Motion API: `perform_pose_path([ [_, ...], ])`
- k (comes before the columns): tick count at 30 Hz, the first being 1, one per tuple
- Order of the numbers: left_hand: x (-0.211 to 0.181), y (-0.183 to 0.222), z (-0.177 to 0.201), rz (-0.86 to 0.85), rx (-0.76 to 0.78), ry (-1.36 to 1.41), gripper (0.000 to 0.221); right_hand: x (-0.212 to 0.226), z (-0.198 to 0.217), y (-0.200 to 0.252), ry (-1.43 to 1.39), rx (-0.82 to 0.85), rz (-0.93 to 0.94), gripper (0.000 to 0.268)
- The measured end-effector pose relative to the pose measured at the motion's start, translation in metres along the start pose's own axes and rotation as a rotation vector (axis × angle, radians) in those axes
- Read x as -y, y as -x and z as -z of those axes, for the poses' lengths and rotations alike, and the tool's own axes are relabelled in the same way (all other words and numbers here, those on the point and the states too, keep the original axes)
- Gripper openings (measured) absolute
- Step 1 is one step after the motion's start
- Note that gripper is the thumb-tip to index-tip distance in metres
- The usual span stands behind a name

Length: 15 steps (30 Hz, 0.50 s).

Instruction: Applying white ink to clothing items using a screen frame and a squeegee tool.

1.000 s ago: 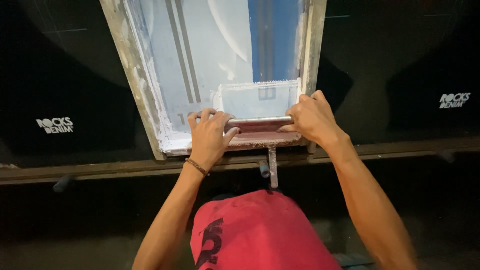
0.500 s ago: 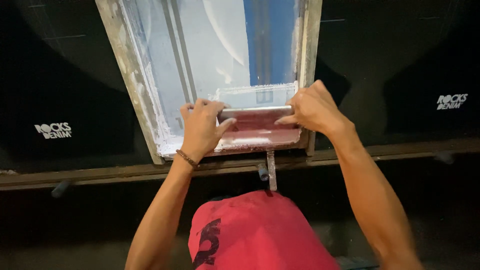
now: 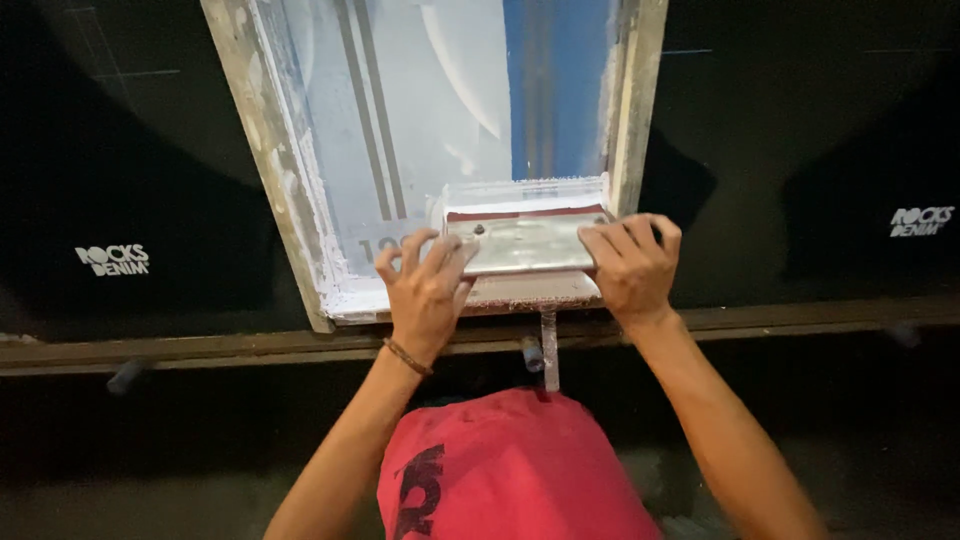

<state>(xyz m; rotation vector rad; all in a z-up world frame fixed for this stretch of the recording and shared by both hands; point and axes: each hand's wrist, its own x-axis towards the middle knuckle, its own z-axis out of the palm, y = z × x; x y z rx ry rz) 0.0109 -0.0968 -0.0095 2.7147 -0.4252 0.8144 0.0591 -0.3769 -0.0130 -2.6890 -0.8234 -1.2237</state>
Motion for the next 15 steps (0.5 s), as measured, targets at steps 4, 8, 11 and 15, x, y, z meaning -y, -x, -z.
perform_pose_path([
  [4, 0.002, 0.036, -0.018, -0.021, 0.012, 0.034, 0.028, 0.012, 0.005, 0.03, -0.02, 0.04, -0.017, 0.019],
  [8, -0.009, 0.064, -0.012, -0.011, 0.076, 0.031, 0.04, 0.03, 0.022, 0.046, -0.047, 0.069, -0.044, 0.024],
  [11, -0.015, 0.077, -0.006, -0.011, 0.113, 0.042, 0.04, 0.041, 0.036, 0.05, -0.052, 0.078, -0.048, 0.028],
  [15, -0.015, 0.072, 0.002, -0.034, 0.131, 0.036, 0.043, 0.04, 0.042, 0.047, -0.057, 0.099, -0.038, 0.031],
])
